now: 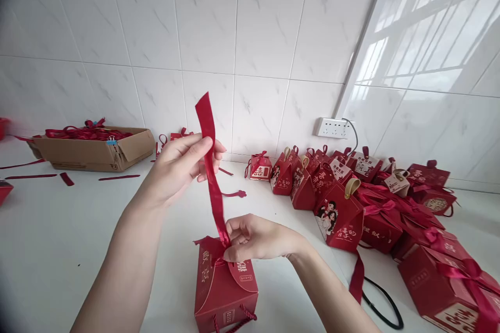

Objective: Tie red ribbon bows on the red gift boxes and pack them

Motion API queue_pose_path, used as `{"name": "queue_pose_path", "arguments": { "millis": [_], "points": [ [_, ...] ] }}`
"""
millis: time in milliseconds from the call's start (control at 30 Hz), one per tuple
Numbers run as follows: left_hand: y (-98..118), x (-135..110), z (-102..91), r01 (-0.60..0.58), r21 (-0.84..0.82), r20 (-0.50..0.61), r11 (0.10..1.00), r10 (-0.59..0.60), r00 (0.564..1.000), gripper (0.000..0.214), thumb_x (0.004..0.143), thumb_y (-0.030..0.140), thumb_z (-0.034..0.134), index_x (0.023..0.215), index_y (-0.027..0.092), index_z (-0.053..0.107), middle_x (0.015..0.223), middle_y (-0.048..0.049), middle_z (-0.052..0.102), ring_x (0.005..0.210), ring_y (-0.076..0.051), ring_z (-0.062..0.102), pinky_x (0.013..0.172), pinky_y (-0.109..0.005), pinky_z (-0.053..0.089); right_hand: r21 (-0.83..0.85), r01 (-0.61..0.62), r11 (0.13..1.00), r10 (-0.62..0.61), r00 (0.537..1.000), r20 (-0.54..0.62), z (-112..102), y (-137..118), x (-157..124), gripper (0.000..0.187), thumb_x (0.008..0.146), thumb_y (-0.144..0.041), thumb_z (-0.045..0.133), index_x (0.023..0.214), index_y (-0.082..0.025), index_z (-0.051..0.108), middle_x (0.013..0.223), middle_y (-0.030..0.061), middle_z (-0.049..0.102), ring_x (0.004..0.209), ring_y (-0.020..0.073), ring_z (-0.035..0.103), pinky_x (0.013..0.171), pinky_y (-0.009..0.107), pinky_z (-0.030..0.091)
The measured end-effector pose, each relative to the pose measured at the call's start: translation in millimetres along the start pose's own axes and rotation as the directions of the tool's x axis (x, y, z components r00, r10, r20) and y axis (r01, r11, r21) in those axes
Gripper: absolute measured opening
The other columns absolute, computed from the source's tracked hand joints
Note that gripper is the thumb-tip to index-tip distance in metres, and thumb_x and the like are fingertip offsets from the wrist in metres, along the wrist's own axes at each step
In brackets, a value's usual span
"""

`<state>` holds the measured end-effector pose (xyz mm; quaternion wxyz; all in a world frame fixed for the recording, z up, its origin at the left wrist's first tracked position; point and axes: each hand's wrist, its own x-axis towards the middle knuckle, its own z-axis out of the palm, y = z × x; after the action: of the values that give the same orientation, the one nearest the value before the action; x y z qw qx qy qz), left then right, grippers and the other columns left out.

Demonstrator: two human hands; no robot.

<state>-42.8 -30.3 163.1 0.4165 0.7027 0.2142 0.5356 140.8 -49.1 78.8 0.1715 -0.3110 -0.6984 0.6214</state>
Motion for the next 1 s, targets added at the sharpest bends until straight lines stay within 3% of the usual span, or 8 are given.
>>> {"name": "queue_pose_path", "arguments": {
  "millis": [233, 467, 567, 700, 833, 1000],
  "points": [
    [9.2, -3.6, -7.8, -0.028, 0.062, -0.129, 0.998, 0.035, 0.991, 0.029, 0.085, 0.043, 0.053, 0.083, 0.016, 0.066, 0.072, -0.0039, 0.063, 0.055, -0.011, 0.057, 0.037, -0.02, 0.035, 0.213, 0.225, 0.951, -0.224, 0.974, -0.029, -14.9, -11.8, 4.4, 0.033, 0.072, -0.031, 0.074, 0.095, -0.016, 0.055, 0.063, -0.0067, 0.047, 0.047, 0.0014, 0.036, 0.044, 0.014, 0.029],
    [9.8, -3.5, -13.0, -0.044, 0.098, -0.256, 0.994, 0.068, 0.964, 0.03, 0.085, 0.044, 0.052, 0.083, 0.017, 0.066, 0.074, -0.0042, 0.064, 0.055, -0.011, 0.056, 0.036, -0.02, 0.032, 0.166, 0.478, 0.863, -0.461, 0.878, -0.129, -23.4, -50.6, -5.4, 0.019, 0.077, -0.032, 0.07, 0.084, -0.017, 0.062, 0.058, -0.0042, 0.053, 0.043, 0.0021, 0.033, 0.042, 0.017, 0.027],
    [5.9, -3.7, -10.3, -0.02, 0.105, -0.264, 0.994, 0.047, 0.963, 0.03, 0.084, 0.045, 0.054, 0.084, 0.018, 0.067, 0.071, -0.0031, 0.063, 0.052, -0.011, 0.054, 0.036, -0.021, 0.032, 0.105, 0.562, 0.821, -0.506, 0.8, -0.323, -18.6, -62.8, -9.9, 0.015, 0.076, -0.031, 0.07, 0.08, -0.018, 0.064, 0.057, -0.0047, 0.053, 0.043, 0.0024, 0.033, 0.044, 0.018, 0.029],
    [1.3, -4.5, -2.0, 0.023, 0.232, -0.254, 0.973, 0.038, 0.966, 0.032, 0.084, 0.048, 0.053, 0.079, 0.019, 0.066, 0.06, 0.0, 0.057, 0.044, -0.009, 0.045, 0.038, -0.023, 0.031, -0.046, 0.566, 0.823, -0.488, 0.663, -0.568, -9.3, -68.8, -12.8, 0.016, 0.075, -0.031, 0.071, 0.084, -0.018, 0.069, 0.06, -0.0021, 0.055, 0.051, 0.0062, 0.044, 0.048, 0.019, 0.037],
    [0.2, -5.7, 5.7, 0.041, 0.351, -0.193, 0.936, 0.029, 0.981, 0.035, 0.086, 0.049, 0.05, 0.07, 0.019, 0.06, 0.049, 0.0036, 0.043, 0.043, -0.009, 0.039, 0.043, -0.024, 0.029, -0.156, 0.548, 0.822, -0.493, 0.545, -0.678, -5.1, -64.8, -11.4, 0.021, 0.075, -0.035, 0.071, 0.088, -0.019, 0.07, 0.066, 0.0005, 0.061, 0.056, 0.0079, 0.049, 0.052, 0.021, 0.042],
    [0.1, -8.2, 8.1, 0.077, 0.428, -0.119, 0.901, -0.028, 0.992, 0.034, 0.085, 0.047, 0.05, 0.066, 0.019, 0.057, 0.059, 0.0015, 0.051, 0.052, -0.012, 0.046, 0.045, -0.024, 0.03, -0.233, 0.596, 0.768, -0.511, 0.353, -0.783, -4.6, -58.8, -6.3, 0.02, 0.075, -0.036, 0.071, 0.083, -0.019, 0.067, 0.068, -0.0003, 0.061, 0.057, 0.0074, 0.05, 0.054, 0.02, 0.044]
  ]
}}
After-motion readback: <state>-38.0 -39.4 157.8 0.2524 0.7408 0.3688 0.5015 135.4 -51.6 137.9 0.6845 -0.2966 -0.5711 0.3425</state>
